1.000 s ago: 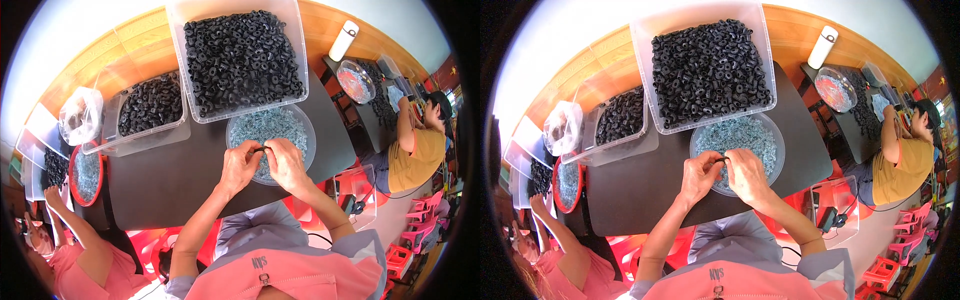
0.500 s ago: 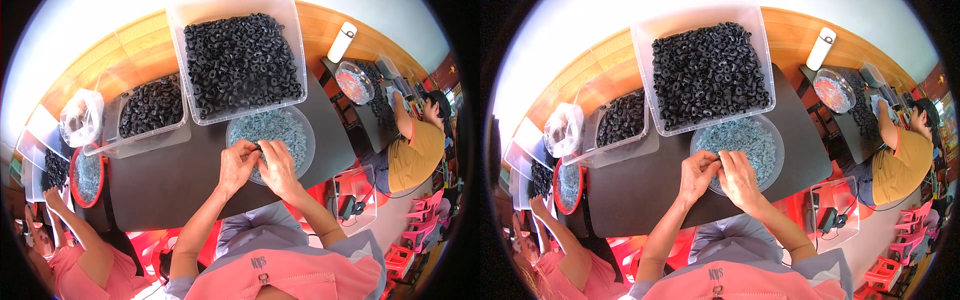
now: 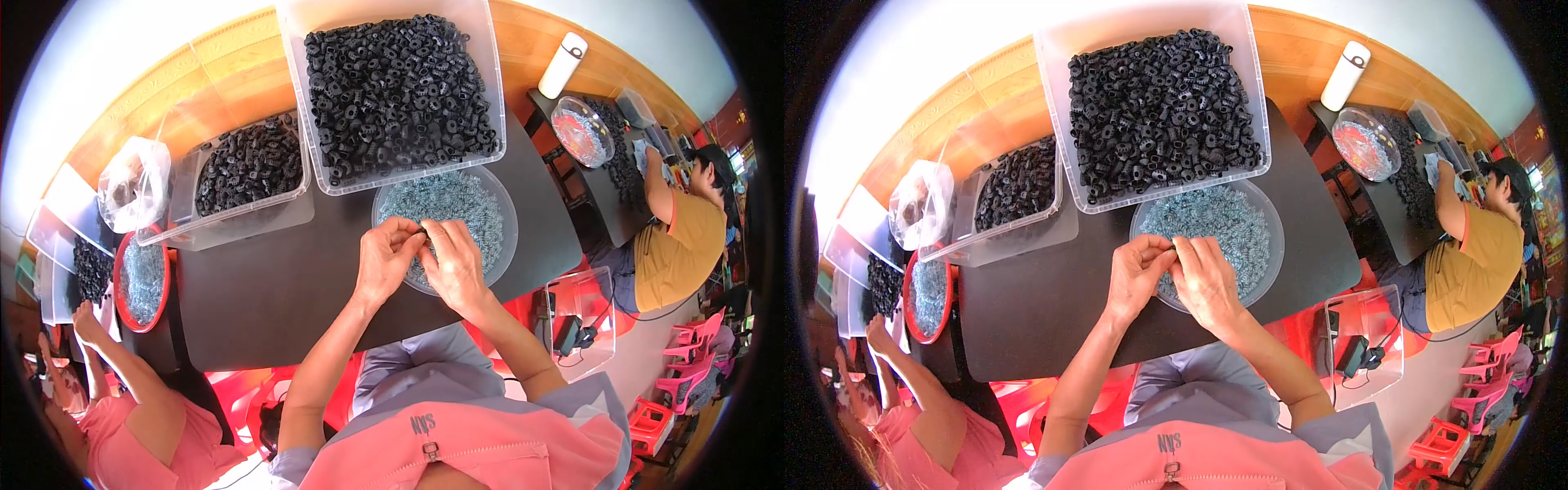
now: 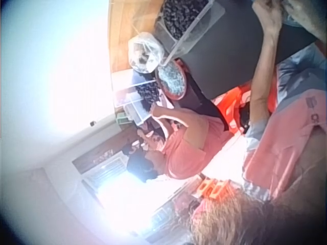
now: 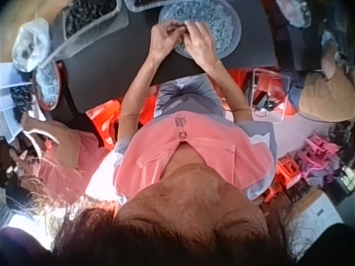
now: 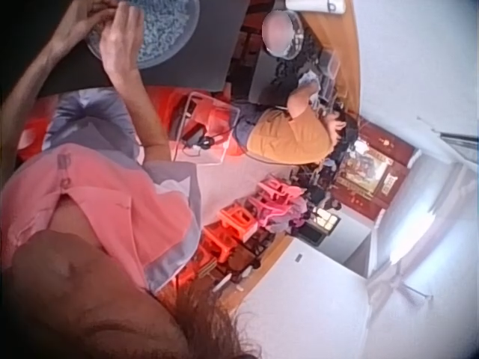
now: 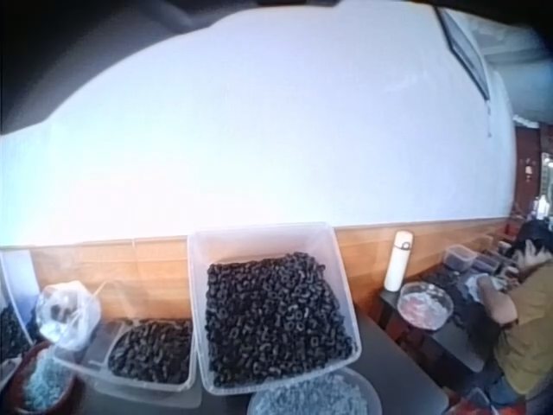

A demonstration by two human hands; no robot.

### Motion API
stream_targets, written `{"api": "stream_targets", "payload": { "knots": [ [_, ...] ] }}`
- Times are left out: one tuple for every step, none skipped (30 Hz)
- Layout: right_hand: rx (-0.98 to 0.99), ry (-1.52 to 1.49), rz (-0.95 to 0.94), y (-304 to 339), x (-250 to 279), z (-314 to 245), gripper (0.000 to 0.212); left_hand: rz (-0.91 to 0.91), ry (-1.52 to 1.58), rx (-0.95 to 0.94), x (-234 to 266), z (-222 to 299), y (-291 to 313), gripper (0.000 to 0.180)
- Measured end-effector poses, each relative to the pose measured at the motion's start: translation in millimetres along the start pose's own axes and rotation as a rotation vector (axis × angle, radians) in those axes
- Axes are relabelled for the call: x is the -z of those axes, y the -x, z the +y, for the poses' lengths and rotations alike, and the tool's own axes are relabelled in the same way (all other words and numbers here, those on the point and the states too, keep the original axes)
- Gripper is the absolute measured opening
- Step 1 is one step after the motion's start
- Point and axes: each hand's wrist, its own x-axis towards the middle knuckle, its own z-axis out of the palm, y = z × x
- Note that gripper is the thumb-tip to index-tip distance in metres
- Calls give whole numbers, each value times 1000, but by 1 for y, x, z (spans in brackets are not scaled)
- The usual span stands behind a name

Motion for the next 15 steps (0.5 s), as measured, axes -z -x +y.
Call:
{"api": "stream_targets", "payload": {
  "knots": [
    [-2,1,0,0,1,0,37,-2,0,1,0,0,-1,9],
    [-5,-13,1,0,1,0,38,-19,49,26,1,1,-1,10],
    [-9,-27,3,-1,2,0,39,-37,97,52,2,2,-1,11],
    [-10,-26,7,0,2,0,39,-39,95,50,3,2,-1,11],
    [5,-18,1,1,1,1,39,-40,86,57,3,1,-1,11],
    [20,-9,-4,3,1,2,40,-42,76,63,3,0,-1,11],
    [19,-9,2,4,0,2,40,-45,72,60,2,0,0,11],
    [29,-4,-4,5,0,3,39,-48,68,56,2,0,0,10],
    [39,1,-8,6,0,4,39,-51,64,51,2,1,0,10],
    [37,1,1,8,0,6,39,-56,57,47,0,1,1,10],
    [35,4,1,10,-1,7,42,-55,75,53,-1,1,1,10],
    [32,6,2,9,-1,6,46,-54,94,60,-1,1,2,10],
    [31,5,14,7,2,5,46,-58,99,40,1,1,2,10],
    [16,-47,-3,2,8,3,50,-65,93,36,1,3,3,10],
    [3,-99,-20,-1,14,1,54,12,138,11,1,7,4,12]
  ]
}}
